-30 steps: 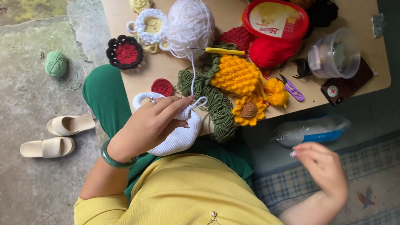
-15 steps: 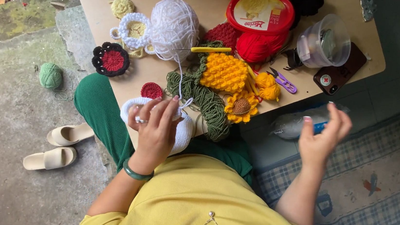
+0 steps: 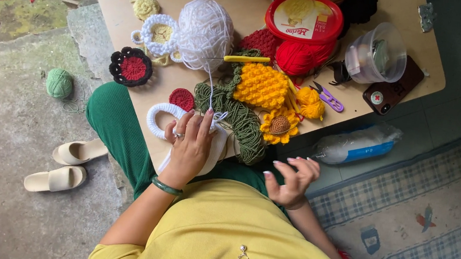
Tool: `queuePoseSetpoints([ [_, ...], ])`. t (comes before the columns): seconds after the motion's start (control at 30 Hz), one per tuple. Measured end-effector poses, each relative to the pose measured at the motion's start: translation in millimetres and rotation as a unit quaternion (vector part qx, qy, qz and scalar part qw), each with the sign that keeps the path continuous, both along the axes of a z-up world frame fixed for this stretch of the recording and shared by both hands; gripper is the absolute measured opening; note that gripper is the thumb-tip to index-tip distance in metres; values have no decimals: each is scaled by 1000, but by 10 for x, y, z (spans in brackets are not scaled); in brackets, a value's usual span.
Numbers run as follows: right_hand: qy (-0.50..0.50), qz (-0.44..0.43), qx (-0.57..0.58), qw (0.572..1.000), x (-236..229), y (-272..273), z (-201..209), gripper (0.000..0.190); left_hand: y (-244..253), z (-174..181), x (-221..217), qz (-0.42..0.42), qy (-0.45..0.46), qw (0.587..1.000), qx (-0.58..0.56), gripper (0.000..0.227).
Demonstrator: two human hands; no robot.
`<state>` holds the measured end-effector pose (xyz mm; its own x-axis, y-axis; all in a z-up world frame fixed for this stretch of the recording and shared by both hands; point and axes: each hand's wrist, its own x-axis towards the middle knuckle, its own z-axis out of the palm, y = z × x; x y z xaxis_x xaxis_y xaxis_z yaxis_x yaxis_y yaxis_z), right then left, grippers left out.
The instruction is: The person is stuffing a small white crocheted piece with cotton and then using a crochet hook and yarn to continue working on the piece.
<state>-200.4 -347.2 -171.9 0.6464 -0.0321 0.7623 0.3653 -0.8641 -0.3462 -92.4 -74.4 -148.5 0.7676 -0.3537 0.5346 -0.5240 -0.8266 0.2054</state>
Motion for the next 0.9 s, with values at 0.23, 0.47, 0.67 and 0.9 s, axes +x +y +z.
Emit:
queuePoseSetpoints([
  [0.23, -4, 44, -14, 999, 156, 150, 52, 24, 30, -98, 41, -4, 15, 1000, 6, 63],
  [0.47, -31, -60, -10, 998, 214, -110, 38, 10, 25, 14, 158, -33, -11, 999, 9, 66],
  [0.67, -2, -101, 1, 995, 243, -175, 244, 11, -35, 11, 377, -31, -32, 999, 25, 66],
  [0.9, -2, -91, 58, 994, 330, -462, 353, 30, 15, 29, 394, -28, -52, 998, 10, 74],
])
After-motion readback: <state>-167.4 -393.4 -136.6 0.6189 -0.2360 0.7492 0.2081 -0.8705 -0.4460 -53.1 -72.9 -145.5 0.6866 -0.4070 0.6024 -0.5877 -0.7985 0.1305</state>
